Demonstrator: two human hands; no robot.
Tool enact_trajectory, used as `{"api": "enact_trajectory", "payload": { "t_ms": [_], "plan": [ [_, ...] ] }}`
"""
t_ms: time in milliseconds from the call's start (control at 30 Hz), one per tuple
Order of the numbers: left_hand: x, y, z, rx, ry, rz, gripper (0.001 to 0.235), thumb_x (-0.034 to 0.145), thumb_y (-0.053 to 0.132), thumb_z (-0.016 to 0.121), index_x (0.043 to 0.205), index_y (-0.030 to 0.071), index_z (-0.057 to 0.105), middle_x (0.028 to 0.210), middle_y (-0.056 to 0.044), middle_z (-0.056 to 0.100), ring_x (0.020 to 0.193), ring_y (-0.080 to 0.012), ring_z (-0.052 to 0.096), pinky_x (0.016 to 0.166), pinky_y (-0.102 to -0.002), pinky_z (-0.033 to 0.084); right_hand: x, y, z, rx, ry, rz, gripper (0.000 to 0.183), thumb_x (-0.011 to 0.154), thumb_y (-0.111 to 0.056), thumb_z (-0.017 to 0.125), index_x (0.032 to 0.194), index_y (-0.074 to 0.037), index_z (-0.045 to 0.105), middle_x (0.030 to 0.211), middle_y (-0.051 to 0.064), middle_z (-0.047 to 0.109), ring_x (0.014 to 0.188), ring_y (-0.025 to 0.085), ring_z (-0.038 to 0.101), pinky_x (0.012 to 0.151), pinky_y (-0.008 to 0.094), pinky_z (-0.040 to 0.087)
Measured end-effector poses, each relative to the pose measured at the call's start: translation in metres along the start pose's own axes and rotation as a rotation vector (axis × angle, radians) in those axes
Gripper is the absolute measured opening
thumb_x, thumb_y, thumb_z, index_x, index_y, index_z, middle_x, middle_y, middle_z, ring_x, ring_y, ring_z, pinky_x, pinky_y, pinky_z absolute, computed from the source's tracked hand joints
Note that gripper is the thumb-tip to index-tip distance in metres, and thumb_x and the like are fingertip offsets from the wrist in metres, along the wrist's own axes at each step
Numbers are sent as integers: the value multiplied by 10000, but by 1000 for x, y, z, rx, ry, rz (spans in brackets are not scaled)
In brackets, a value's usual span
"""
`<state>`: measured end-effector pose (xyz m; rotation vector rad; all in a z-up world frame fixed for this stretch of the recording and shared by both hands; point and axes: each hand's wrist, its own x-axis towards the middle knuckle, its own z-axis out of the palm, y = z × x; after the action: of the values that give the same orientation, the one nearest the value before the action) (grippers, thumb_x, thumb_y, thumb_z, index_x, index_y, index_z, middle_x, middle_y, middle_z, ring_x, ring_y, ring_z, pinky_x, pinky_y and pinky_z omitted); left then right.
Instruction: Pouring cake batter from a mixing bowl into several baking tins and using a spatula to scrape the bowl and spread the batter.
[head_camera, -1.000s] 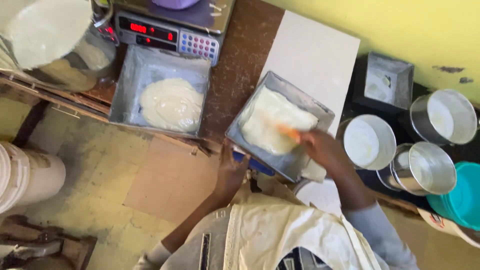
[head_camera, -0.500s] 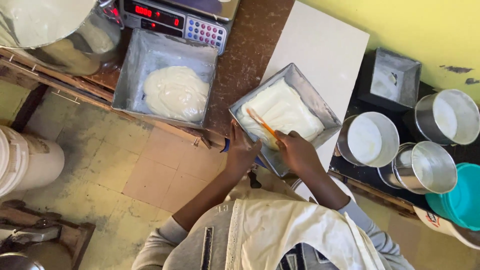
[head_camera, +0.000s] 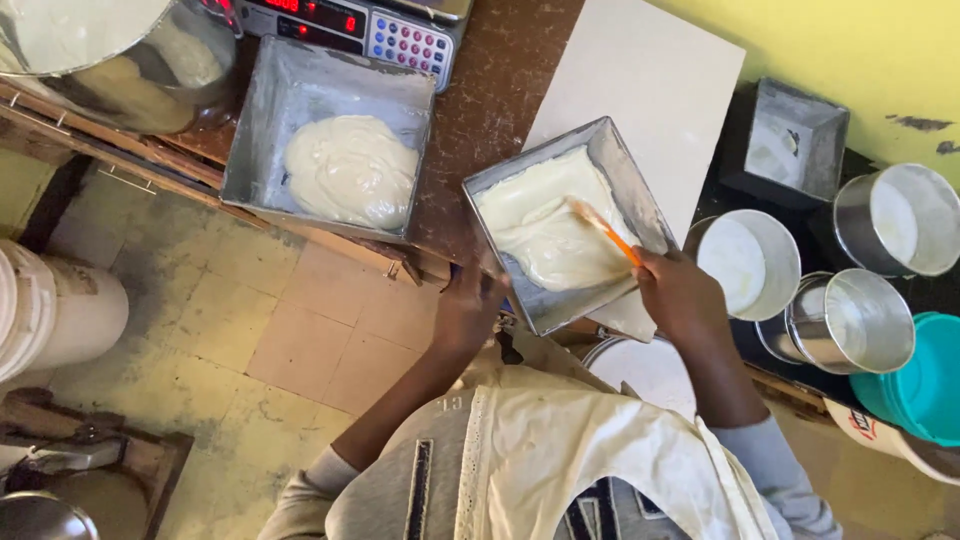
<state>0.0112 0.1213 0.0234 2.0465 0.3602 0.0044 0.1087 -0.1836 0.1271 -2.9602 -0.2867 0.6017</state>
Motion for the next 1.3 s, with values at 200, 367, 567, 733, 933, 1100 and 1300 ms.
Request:
{"api": "enact_trajectory", "payload": {
  "t_ms": [200, 367, 567, 733, 933, 1100, 1300],
  "plan": [
    [-27, 57, -15, 0, -347, -171, 1245, 986, 502, 757, 1879, 267, -78, 1114, -241, 834, 1136, -474, 830, 1016, -622, 645, -6, -30, -4, 162, -117, -133, 441, 1127, -364, 566, 1428, -174, 826, 1280, 288, 833, 1256, 546, 764, 1073, 650, 617],
    [-16, 48, -24, -100, -326, -128, 1178, 983, 364, 677, 1895, 289, -66, 1089, -286, 809, 1064, -503, 826, 958, -558, 643, 50, 17, 27, -138, 81, -28, 354, 1123, -321, 595, 1368, -255, 842, 1141, 164, 857, 1106, 411, 857, 985, 577, 673],
    [28, 6, -30, 68, -268, -8, 900, 1035, 400, 594, 1866, 293, 265, 1443, -339, 734, 1285, -541, 746, 1082, -656, 608, 4, -27, 2, 194, -51, -151, 391, 1097, -251, 613, 1422, -166, 815, 1262, 295, 837, 1285, 544, 747, 1140, 663, 580],
    [13, -39, -9, -48, 57, 135, 806, 1080, 292, 693, 1821, 204, 389, 1582, -283, 612, 1394, -480, 660, 1135, -570, 581, 37, 11, 46, 38, 45, -186, 396, 1112, -341, 602, 1443, -228, 787, 1245, 207, 843, 1255, 450, 793, 1209, 602, 526],
    [-41, -20, 10, -334, 0, -76, 1145, 1086, 432, 762, 1845, 17, 12, 1590, -352, 543, 1380, -497, 676, 1103, -609, 632, 13, -26, 4, 200, -37, -174, 352, 1101, -282, 628, 1366, -162, 826, 1237, 241, 841, 1267, 499, 762, 1113, 620, 590],
    [-25, -20, 27, -423, -186, -242, 1275, 1070, 531, 748, 1841, 76, -160, 1412, -237, 754, 1234, -405, 799, 1035, -564, 640, 24, -54, 3, 402, -127, 35, 447, 1096, -428, 509, 1062, -108, 819, 1120, 284, 826, 1218, 509, 768, 1125, 635, 515],
    [-16, 26, 13, -382, -262, -387, 1245, 1093, 562, 696, 1838, 179, -225, 1749, -391, 389, 1586, -530, 514, 1277, -627, 489, 80, -10, 36, 157, 92, -291, 322, 1111, -279, 570, 1189, -81, 812, 1058, 299, 820, 1074, 546, 794, 910, 640, 642]
  ]
}}
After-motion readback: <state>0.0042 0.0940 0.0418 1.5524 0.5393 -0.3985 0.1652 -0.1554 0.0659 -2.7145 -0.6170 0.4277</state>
